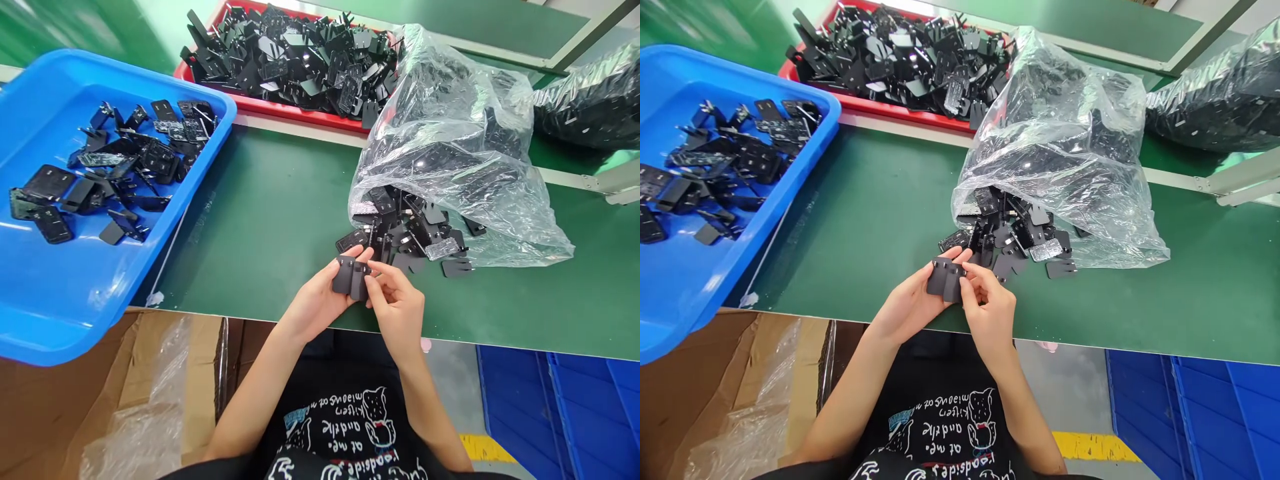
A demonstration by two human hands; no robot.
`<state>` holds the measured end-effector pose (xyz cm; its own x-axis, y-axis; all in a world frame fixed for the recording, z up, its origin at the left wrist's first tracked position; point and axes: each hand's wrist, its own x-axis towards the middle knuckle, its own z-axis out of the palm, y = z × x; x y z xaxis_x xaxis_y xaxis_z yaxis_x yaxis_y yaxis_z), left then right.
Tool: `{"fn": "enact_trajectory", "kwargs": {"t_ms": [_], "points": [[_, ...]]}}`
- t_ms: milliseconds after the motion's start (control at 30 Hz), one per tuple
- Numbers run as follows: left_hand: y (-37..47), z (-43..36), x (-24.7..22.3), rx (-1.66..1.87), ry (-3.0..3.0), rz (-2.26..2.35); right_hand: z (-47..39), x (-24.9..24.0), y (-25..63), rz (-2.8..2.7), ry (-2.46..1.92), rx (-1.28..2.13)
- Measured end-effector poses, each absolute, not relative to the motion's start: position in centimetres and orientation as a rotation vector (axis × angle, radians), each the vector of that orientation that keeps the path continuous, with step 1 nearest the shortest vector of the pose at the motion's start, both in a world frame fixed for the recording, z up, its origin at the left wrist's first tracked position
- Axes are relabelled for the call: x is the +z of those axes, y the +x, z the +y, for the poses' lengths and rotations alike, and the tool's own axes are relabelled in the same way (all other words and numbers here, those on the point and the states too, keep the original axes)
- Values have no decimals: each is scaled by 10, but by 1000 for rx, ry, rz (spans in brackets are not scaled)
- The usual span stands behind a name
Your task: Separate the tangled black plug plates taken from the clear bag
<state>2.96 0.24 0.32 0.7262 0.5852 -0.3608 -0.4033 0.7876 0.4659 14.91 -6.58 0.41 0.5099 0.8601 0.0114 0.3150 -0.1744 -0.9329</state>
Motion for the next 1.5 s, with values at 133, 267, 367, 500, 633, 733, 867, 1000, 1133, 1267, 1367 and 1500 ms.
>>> {"fn": "enact_trajectory", "kwargs": {"t_ms": [133,267,367,500,633,733,867,1000,1133,1267,1367,1500], "points": [[29,2,3,552,375,507,-66,-2,150,-1024,-1778,479],[28,2,3,545,398,486,-65,-5,151,-1134,-1809,300],[27,2,4,534,416,497,-63,-3,151,-1186,-1787,293],[28,2,5,535,432,519,-60,-2,147,-1182,-1834,346],[29,2,4,556,461,532,-56,0,145,-1153,-1875,401],[28,3,4,569,447,545,-57,6,149,-1267,-1865,525],[28,4,6,577,436,586,-64,16,161,-1521,-1794,689],[29,3,6,576,489,606,-69,16,170,-1573,-1698,736],[30,1,5,586,535,620,-69,11,172,-1557,-1645,682],[29,2,4,589,494,592,-69,8,174,-1502,-1636,735],[27,4,5,582,409,528,-70,5,179,-1419,-1608,826],[25,5,6,585,308,470,-70,2,183,-1322,-1584,941]]}}
